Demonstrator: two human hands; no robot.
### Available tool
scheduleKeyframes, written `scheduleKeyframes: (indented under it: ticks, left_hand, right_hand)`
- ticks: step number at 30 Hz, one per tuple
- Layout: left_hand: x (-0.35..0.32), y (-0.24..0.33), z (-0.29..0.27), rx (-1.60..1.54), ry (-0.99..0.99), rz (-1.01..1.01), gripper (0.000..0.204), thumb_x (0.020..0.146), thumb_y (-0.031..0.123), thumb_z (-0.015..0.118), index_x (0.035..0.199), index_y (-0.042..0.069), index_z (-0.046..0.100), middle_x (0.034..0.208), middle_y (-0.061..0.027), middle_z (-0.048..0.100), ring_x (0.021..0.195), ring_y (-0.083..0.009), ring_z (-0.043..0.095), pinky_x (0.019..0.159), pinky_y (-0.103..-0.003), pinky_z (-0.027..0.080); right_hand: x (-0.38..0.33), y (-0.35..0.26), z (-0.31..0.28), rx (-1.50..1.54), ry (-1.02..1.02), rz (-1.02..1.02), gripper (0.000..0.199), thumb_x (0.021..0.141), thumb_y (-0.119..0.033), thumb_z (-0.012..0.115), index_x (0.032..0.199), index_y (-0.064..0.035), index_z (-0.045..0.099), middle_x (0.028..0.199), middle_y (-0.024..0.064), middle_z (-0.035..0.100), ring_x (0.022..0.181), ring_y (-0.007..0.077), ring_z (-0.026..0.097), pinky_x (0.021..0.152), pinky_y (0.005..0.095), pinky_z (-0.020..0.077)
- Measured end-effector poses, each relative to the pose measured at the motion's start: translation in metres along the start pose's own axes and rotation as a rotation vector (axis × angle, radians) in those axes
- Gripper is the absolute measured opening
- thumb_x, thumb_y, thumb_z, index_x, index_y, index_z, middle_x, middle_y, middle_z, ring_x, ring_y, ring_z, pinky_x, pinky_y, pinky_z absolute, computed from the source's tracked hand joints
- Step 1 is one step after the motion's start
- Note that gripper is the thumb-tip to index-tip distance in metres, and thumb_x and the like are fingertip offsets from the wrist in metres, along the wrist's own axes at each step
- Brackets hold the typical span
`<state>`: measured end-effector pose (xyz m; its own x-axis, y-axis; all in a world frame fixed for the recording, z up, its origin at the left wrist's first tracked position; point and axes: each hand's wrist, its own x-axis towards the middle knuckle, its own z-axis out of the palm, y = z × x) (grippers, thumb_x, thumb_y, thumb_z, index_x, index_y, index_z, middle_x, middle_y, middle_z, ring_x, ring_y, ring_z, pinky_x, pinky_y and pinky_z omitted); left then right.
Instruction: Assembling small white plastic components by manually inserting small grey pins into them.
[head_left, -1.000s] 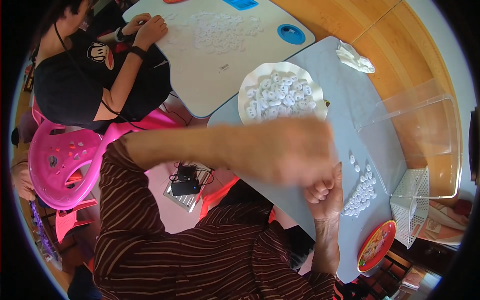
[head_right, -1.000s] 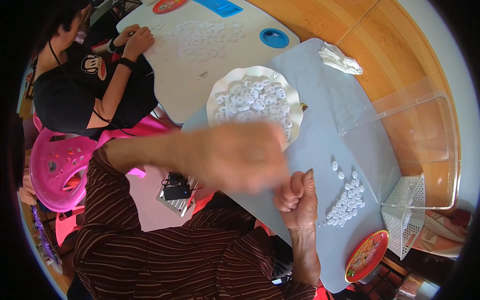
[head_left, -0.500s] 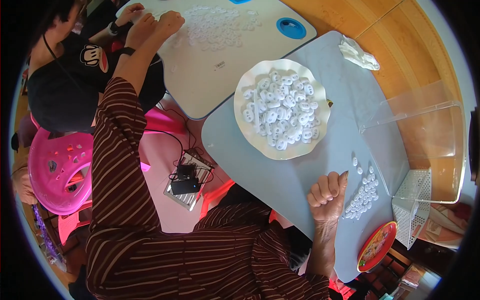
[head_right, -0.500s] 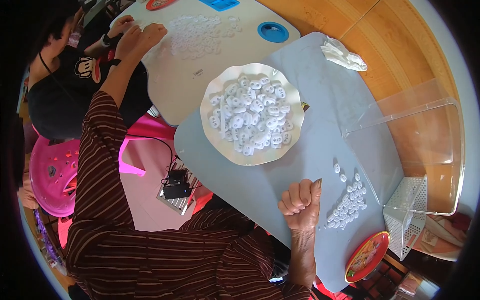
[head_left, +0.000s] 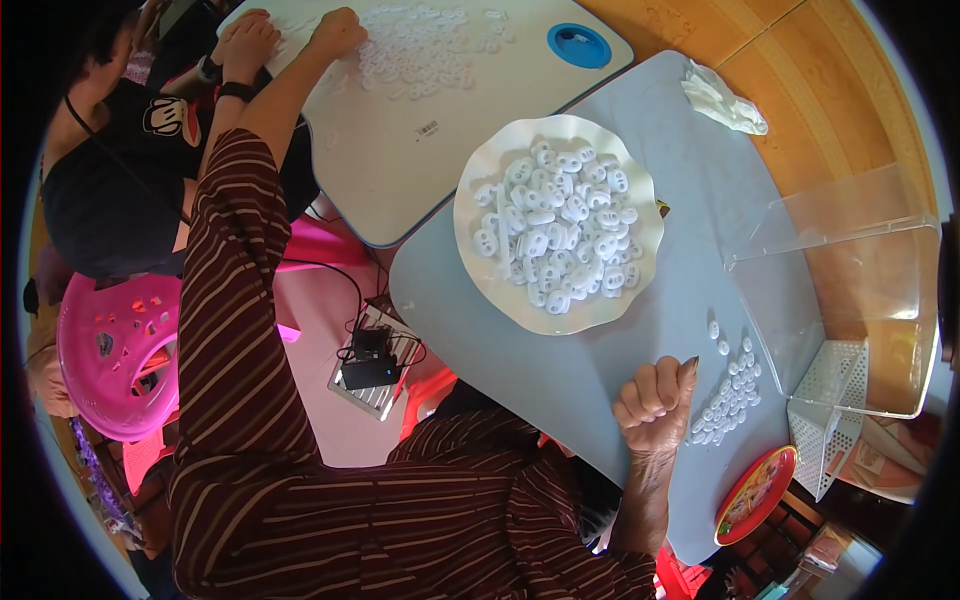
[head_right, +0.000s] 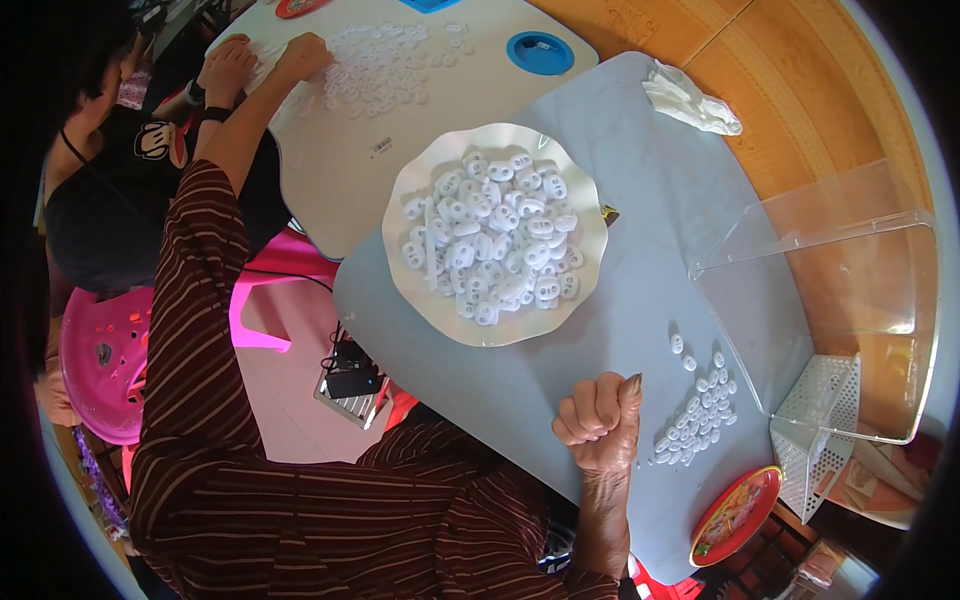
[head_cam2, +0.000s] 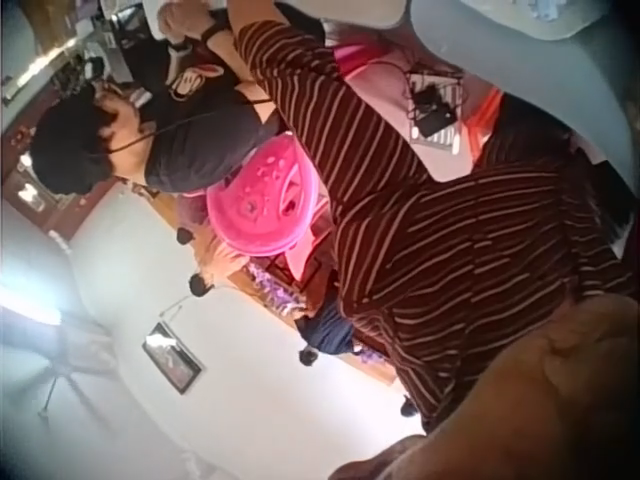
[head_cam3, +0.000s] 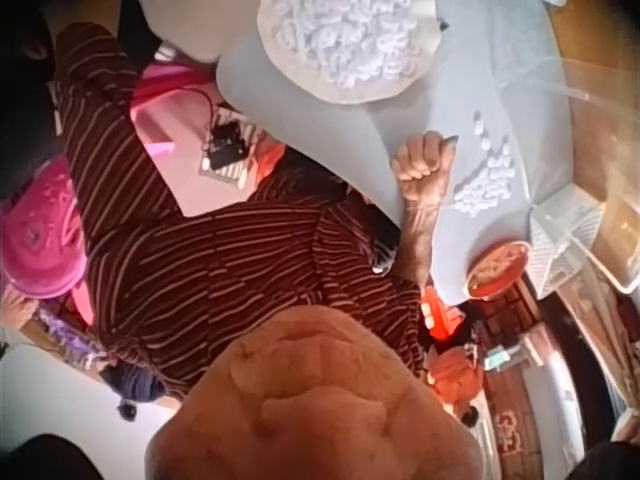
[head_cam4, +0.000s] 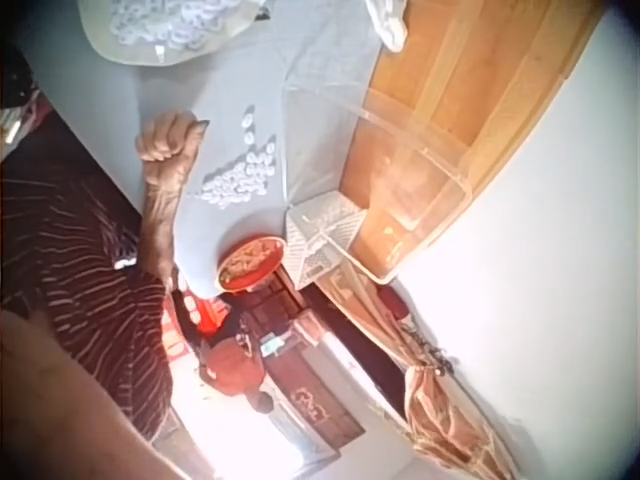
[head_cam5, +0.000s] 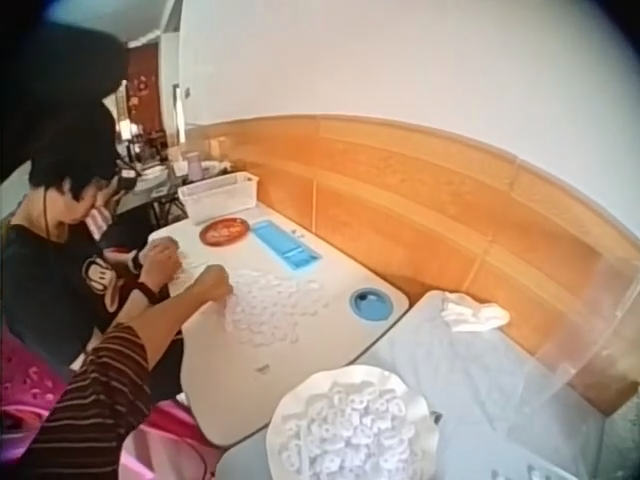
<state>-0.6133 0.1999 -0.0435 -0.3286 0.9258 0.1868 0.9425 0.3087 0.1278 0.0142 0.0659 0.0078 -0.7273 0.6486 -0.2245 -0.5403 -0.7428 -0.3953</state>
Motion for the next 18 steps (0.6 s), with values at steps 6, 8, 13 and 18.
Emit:
scheduleKeyframes:
  ticks: [6, 8, 13, 18]
  left_hand:
    - [0.006, 0.014, 0.005, -0.06, -0.099, -0.059, 0.028, 0.064, 0.02, 0.055, 0.056, -0.006, 0.06, 0.042, -0.0154, 0.051, 0.037, -0.023, 0.052, 0.044, -0.033, 0.045]
    - [0.011, 0.01, 0.018, -0.069, -0.095, -0.114, 0.027, 0.065, 0.02, 0.055, 0.058, -0.006, 0.061, 0.044, -0.0158, 0.052, 0.038, -0.0225, 0.053, 0.044, -0.033, 0.045]
    - [0.022, -0.116, 0.015, 0.376, 0.074, -0.007, 0.022, 0.065, 0.015, 0.056, 0.06, -0.006, 0.059, 0.055, -0.0203, 0.057, 0.047, -0.0259, 0.058, 0.049, -0.032, 0.047]
    - [0.004, 0.019, -0.006, 0.055, -0.22, 0.043, 0.012, 0.067, 0.009, 0.055, 0.068, -0.003, 0.059, 0.064, -0.0175, 0.06, 0.059, -0.0245, 0.059, 0.057, -0.033, 0.046]
  right_hand:
    - [-0.001, -0.001, 0.0, -0.022, 0.018, -0.011, 0.051, 0.097, -0.046, 0.036, 0.059, -0.012, 0.034, 0.054, -0.0023, 0.03, 0.047, 0.0084, 0.023, 0.04, 0.0228, 0.0223]
    - [0.0, -0.001, 0.001, -0.037, 0.027, -0.016, 0.051, 0.097, -0.045, 0.036, 0.059, -0.0119, 0.034, 0.054, -0.0023, 0.03, 0.047, 0.0083, 0.023, 0.04, 0.0227, 0.0224]
    - [0.001, -0.001, 0.003, 0.015, -0.06, 0.058, 0.051, 0.097, -0.045, 0.036, 0.059, -0.0117, 0.034, 0.053, -0.0022, 0.03, 0.047, 0.0086, 0.024, 0.04, 0.0228, 0.0227]
    - [-0.001, -0.001, 0.002, -0.05, 0.02, -0.01, 0.05, 0.097, -0.045, 0.036, 0.06, -0.0116, 0.035, 0.054, -0.0021, 0.03, 0.047, 0.0088, 0.024, 0.04, 0.0228, 0.0228]
